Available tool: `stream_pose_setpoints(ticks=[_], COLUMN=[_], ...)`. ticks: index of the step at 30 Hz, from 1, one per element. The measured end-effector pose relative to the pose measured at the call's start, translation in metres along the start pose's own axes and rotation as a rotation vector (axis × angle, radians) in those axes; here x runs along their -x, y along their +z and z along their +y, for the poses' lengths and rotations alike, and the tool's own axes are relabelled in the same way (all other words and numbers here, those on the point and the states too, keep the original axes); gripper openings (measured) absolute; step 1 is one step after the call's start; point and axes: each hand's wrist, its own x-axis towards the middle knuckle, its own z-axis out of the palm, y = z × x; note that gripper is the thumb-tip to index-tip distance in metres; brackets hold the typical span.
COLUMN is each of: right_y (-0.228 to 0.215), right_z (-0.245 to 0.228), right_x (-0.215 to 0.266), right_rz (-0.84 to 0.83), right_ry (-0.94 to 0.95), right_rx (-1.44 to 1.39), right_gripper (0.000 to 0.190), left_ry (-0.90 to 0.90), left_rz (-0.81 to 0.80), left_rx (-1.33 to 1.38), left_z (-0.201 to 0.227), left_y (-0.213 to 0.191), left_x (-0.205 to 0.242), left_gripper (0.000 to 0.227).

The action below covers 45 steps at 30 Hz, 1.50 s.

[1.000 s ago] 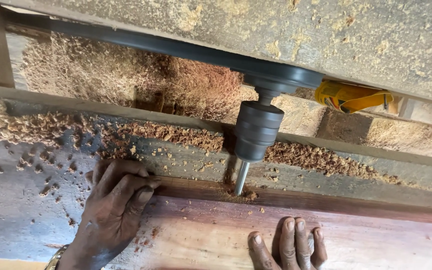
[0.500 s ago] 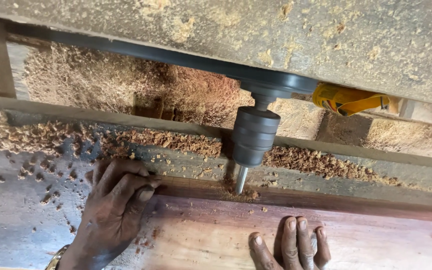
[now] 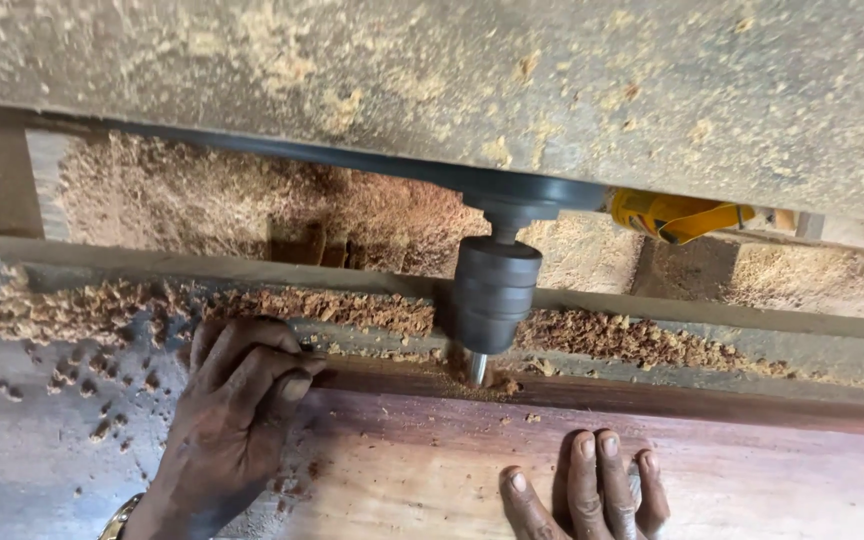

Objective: The person guides a long wooden plank along the fence of a vertical drilling machine, advancing it step by step so the spinning bit bores a series of holes along the plank's edge, then pulls the plank back and moves it aside.

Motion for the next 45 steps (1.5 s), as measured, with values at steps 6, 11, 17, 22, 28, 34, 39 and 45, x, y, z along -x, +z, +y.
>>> stream_pose_setpoints(ticks=[6, 11, 17, 22, 28, 34, 39, 45], right_y=[-0.003, -0.008, -0.043, -0.069, -0.081, -0.092, -0.095, -0.09], right_z=[0.011, 0.002, 0.002, -0.002, -0.009, -0.012, -0.017, -0.027], right_x=[-0.036, -0.032, -0.064, -0.066, -0.044, -0.038, -0.025, 0.007], right_rz=[0.073, 0.001, -0.055, -0.066, -0.03, -0.079, -0.123, -0.139], right_ry=[-0.042, 0.055, 0.03, -0.017, -0.04, -0.055, -0.048, -0.074], right_rx=[-0.039, -0.092, -0.195, -0.174, -0.211, -0.246, -0.282, -0.299], right_gripper=[0.058, 0.053, 0.059, 0.072, 0.098, 0.119, 0.12, 0.108], left_ry=[0.003, 0.053, 0.079, 0.079, 0.051, -0.05, -0.028, 0.033], left_rz=[-0.039, 0.006, 0.094, 0.159, 0.2, 0.176, 0.185, 0.226], left_rx=[-0.078, -0.053, -0.063, 0.035, -0.01, 0.067, -0.02, 0.017], left_z=[0.004, 0.0, 0.001, 0.017, 0.028, 0.029, 0.026, 0.03], left_y=[-0.006, -0.002, -0.004, -0.011, -0.016, -0.015, -0.009, -0.003], left_x=[-0.032, -0.037, -0.027, -0.018, 0.001, 0.018, 0.043, 0.088], left_gripper=[0.016, 0.011, 0.009, 0.019, 0.025, 0.03, 0.031, 0.032])
